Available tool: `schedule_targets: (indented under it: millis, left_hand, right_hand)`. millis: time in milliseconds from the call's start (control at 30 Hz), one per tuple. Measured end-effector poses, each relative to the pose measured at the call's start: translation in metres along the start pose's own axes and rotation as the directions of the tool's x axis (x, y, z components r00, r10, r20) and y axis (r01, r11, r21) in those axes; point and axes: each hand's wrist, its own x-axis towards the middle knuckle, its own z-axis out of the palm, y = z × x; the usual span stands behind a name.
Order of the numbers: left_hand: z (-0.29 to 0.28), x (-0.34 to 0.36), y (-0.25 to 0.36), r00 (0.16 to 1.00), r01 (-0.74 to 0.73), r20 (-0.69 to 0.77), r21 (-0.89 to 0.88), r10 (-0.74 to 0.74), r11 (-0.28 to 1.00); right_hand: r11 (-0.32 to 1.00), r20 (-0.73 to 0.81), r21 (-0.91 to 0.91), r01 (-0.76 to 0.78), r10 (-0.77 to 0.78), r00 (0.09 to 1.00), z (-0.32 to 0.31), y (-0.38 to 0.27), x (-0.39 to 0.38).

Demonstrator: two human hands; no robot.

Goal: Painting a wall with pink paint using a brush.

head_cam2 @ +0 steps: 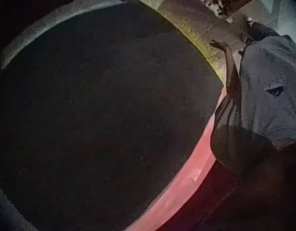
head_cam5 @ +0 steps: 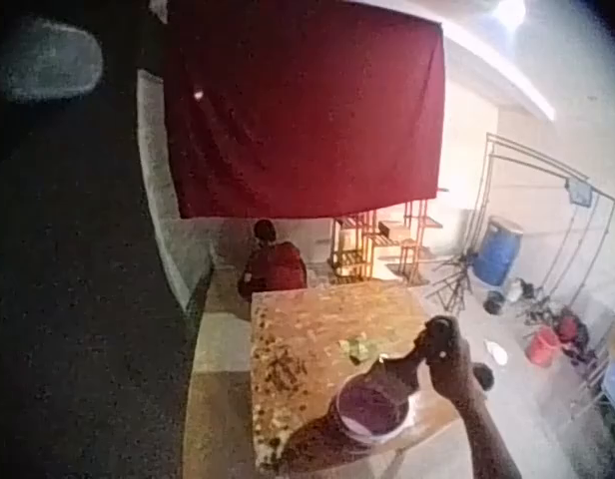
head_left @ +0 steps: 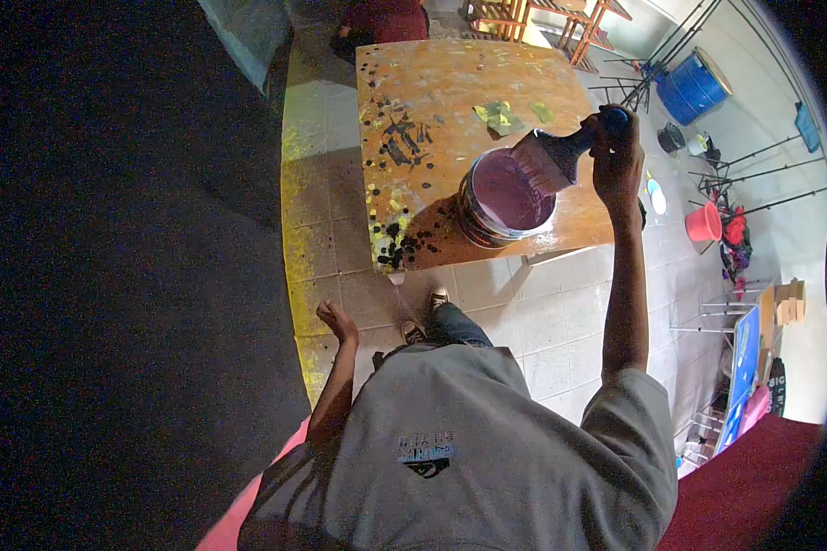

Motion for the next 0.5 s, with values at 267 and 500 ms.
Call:
schedule_targets:
  millis: [267, 500]
  left_hand:
    - [0.015, -0.005, -0.023, 0.998, -0.044, 0.055, 0.138, 0.037, 0.989]
    - [0.029, -0.010, -0.023, 0.929, 0.370, 0.026, -0.121, -0.369, 0.921]
  right_hand:
    - [0.998, -0.045, -0.048, 0.029, -0.031, 0.999, -0.004, -0.002, 0.013]
    - [0.994, -0.079, 0.014, -0.110, 0.111, 0.991, 0.035, 0.036, -0.038]
